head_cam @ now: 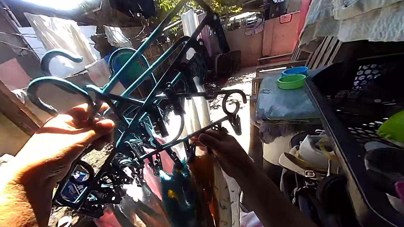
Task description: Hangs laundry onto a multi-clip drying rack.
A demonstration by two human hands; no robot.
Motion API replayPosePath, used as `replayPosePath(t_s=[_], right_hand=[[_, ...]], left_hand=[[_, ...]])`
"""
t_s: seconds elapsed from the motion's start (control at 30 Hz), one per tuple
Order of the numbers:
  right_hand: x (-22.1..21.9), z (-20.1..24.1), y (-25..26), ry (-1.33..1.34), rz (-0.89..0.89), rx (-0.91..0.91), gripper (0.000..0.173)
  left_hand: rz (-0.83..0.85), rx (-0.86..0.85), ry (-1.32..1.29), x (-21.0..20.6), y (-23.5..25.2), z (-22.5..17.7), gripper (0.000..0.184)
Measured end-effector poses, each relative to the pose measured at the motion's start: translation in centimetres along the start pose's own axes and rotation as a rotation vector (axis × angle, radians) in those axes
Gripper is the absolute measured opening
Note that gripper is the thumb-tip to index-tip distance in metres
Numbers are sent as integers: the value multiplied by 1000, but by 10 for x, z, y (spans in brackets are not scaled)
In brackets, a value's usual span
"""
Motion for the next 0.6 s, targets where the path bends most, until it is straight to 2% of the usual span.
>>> replayPosePath(t_s=[0.1,0.2,0.23,0.37,0.6], right_hand=[[3,0,-6,-77,-42,-4,12],[1,-4,-12,-116,68,-37,27],[-1,-7,-12,-112,101,-51,28],[-3,-18,-11,54,87,-102,17],[-2,-35,-15,116,150,-162,11]], left_hand=[[-2,6,-26,-4,-4,7,27],[-7,23,-61,-7,-5,12,27],[0,16,-70,-8,-5,13,26],[51,-14,-66,-8,-4,18,28],[83,32,9,-3,-2,49,29]])
Point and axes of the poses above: each hand's wrist, its own y-axis towards the middle knuckle, its own x-axis out of the back of the hand, z = x × y, the point moved 6 cm from there along y, towards the middle knuckle, and after that the axes turned 3 degrees about x, right-handed, at the moved point
